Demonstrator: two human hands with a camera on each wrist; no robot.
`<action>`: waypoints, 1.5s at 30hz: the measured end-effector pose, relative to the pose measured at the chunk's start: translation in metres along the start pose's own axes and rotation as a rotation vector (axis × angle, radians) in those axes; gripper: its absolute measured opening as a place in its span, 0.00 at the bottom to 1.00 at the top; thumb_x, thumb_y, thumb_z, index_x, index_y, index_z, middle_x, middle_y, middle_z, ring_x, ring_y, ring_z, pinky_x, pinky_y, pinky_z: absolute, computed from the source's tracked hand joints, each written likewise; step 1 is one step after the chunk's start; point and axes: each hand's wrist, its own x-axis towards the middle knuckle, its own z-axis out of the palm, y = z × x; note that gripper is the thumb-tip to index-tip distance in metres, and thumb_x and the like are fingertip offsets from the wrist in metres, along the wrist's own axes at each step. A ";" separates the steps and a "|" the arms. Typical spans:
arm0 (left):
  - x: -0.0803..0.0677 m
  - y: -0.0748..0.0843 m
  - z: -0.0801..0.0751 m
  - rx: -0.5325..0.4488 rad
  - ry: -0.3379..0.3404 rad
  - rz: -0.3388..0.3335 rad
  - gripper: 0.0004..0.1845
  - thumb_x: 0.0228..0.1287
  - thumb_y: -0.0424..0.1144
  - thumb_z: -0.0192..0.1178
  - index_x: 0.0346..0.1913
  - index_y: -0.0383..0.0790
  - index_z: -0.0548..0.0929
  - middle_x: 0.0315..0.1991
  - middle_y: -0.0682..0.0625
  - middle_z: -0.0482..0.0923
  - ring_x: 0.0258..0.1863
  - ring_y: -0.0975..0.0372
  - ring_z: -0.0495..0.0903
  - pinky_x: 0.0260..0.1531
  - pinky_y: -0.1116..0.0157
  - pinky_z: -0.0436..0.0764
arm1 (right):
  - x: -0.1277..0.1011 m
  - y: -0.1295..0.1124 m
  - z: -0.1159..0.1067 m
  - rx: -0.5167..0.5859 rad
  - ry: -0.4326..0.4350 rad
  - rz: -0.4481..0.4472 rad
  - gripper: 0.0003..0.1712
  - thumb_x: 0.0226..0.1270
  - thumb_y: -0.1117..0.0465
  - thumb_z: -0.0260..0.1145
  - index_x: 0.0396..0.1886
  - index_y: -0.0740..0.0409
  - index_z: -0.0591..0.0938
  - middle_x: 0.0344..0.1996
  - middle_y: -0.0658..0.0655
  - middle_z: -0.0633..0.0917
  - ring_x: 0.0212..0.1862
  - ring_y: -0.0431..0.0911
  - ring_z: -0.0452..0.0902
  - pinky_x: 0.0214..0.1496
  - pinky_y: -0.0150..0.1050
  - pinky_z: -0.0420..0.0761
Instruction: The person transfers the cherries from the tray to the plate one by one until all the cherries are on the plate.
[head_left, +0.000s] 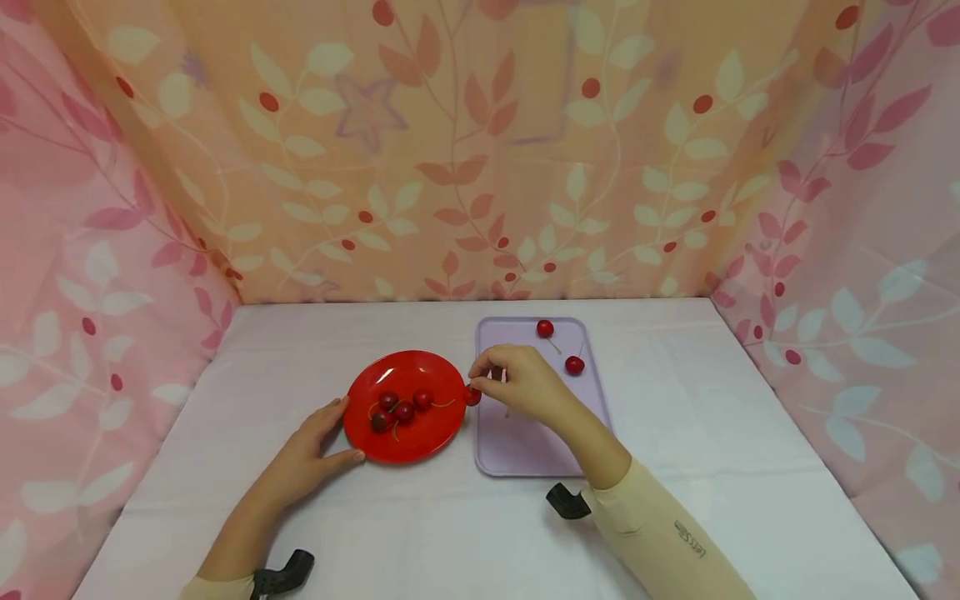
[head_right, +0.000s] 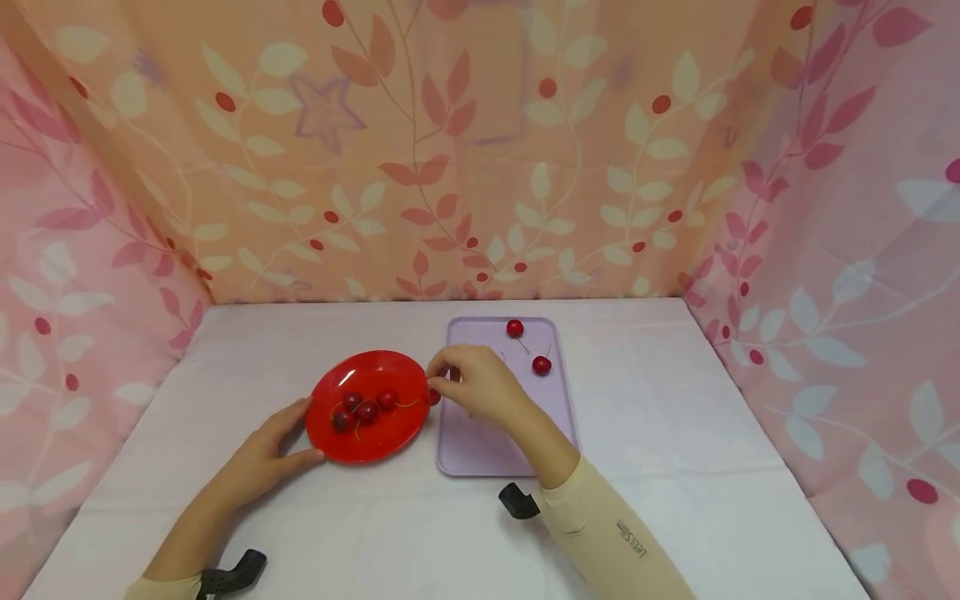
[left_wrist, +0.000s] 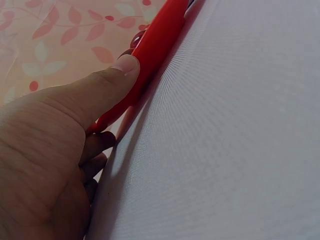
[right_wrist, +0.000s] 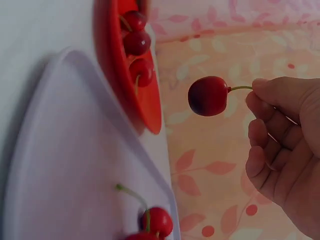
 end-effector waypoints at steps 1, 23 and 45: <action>0.001 0.000 0.001 0.001 -0.001 0.004 0.53 0.57 0.59 0.74 0.80 0.44 0.61 0.78 0.37 0.59 0.77 0.38 0.57 0.69 0.32 0.64 | 0.004 -0.002 0.000 0.002 0.000 -0.013 0.04 0.67 0.60 0.73 0.37 0.44 0.88 0.30 0.37 0.86 0.35 0.40 0.77 0.34 0.35 0.81; 0.006 0.001 0.006 0.007 -0.013 0.010 0.53 0.57 0.61 0.72 0.80 0.44 0.61 0.79 0.38 0.60 0.78 0.39 0.57 0.71 0.34 0.61 | 0.095 -0.011 0.043 -0.148 -0.260 -0.107 0.03 0.70 0.59 0.70 0.38 0.44 0.88 0.31 0.40 0.85 0.39 0.38 0.78 0.45 0.30 0.81; -0.001 0.000 0.000 0.014 0.009 -0.002 0.53 0.57 0.60 0.73 0.80 0.43 0.62 0.78 0.38 0.60 0.77 0.39 0.58 0.69 0.33 0.63 | 0.070 -0.032 0.005 -0.230 -0.223 -0.151 0.04 0.70 0.59 0.69 0.41 0.46 0.89 0.36 0.40 0.86 0.40 0.37 0.79 0.45 0.30 0.82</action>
